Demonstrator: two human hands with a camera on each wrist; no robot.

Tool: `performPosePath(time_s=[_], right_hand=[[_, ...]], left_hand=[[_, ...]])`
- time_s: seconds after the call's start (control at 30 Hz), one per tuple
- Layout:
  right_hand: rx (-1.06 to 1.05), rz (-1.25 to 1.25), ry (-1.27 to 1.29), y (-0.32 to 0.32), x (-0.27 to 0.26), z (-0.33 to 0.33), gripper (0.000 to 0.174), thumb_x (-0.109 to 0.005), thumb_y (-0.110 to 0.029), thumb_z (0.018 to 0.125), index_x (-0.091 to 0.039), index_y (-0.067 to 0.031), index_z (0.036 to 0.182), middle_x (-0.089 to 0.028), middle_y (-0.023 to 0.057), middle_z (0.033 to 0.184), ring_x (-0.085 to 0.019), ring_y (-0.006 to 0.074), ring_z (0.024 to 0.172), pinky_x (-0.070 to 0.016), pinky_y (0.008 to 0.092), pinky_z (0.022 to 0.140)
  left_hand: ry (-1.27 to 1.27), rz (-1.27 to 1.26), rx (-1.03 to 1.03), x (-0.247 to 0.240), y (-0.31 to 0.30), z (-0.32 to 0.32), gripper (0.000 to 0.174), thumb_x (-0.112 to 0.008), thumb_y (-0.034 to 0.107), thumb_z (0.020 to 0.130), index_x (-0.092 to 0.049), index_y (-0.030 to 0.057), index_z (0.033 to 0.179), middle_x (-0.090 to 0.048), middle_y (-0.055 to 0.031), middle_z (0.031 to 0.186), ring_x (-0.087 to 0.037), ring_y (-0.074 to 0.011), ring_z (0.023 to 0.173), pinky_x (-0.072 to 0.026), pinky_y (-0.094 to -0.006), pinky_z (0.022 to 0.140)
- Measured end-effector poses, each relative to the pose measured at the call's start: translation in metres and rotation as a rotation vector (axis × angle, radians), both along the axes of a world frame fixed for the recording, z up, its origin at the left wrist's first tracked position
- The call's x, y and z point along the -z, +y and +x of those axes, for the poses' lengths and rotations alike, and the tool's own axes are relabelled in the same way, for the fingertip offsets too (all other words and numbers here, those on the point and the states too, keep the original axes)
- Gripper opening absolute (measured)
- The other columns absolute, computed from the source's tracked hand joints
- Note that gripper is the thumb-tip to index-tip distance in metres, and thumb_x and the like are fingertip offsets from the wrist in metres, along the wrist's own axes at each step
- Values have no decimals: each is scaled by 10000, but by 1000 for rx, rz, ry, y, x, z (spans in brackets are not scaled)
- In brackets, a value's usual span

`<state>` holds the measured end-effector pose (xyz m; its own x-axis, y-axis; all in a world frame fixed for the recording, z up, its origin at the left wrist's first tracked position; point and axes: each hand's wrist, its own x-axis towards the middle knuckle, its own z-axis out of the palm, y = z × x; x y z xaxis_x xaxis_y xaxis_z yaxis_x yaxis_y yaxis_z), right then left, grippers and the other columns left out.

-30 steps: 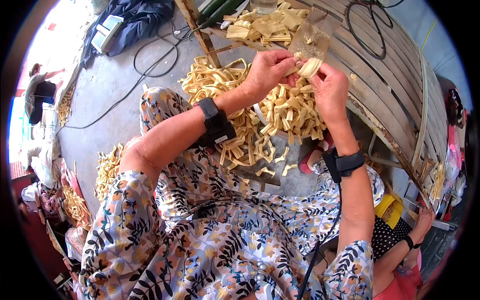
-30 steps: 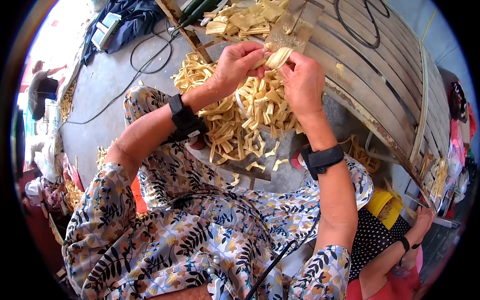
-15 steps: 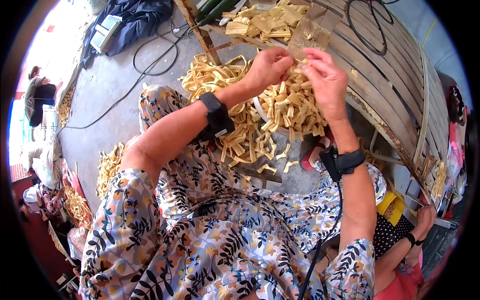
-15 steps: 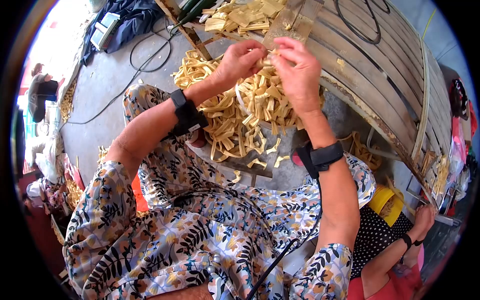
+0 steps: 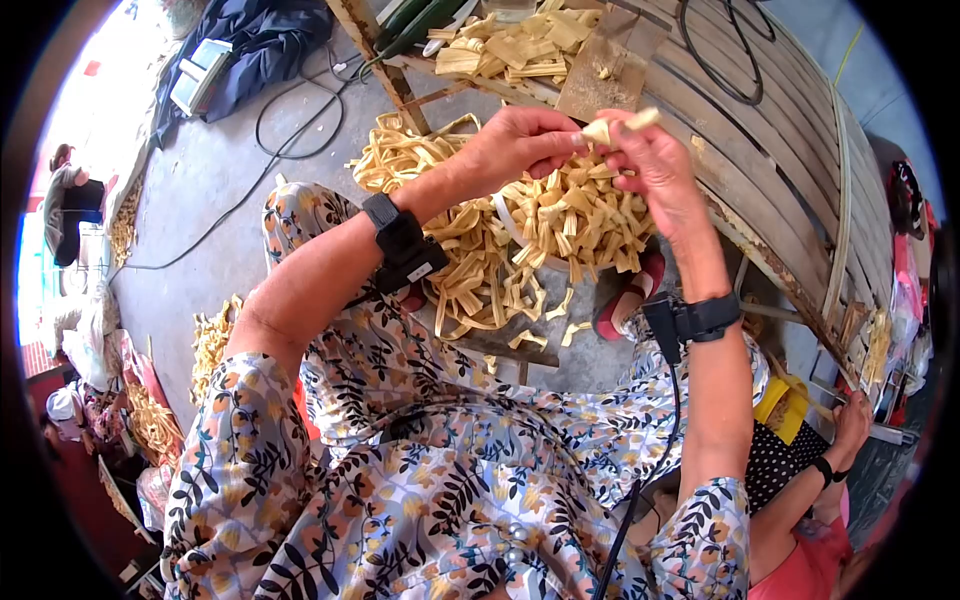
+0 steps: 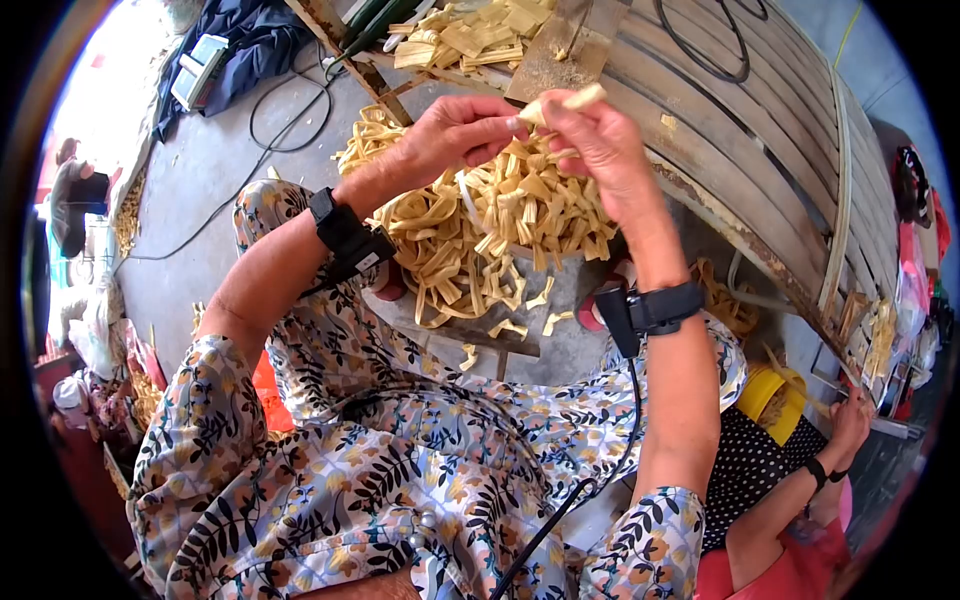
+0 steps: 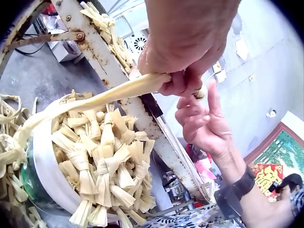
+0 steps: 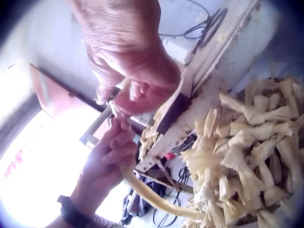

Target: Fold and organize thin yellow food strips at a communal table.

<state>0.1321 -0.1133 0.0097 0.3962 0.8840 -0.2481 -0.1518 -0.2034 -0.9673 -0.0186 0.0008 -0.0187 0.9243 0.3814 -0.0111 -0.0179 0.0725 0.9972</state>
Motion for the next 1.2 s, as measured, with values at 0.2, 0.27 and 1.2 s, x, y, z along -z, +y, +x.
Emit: performPosePath(time_s=[0.2,0.27,1.2], right_hand=[[2,179,46,8,11,-12,162,-649,-137,746,-606,-29,859,-497,-37,624,-365,-5,471,-252,136,403],[30,157,95,8,11,-4,118,-629,-93,757,-602,-25,849,-494,-32,628,-372,4,481,-262,139,410],[549,321,-6,67,0,59,183,-567,-174,827,-631,-4,847,-612,43,750,-564,95,582,-431,186,465]], left_hand=[[43,30,24,-6,1,0,204,-504,214,883,-613,44,850,-432,62,572,-343,-14,481,-263,-164,426],[88,-17,6,-6,7,-3,220,-509,226,879,-612,36,840,-436,61,576,-336,-26,474,-258,-165,429],[-6,494,-380,-21,77,77,192,-588,196,808,-632,14,768,-502,32,567,-419,-28,503,-335,-189,438]])
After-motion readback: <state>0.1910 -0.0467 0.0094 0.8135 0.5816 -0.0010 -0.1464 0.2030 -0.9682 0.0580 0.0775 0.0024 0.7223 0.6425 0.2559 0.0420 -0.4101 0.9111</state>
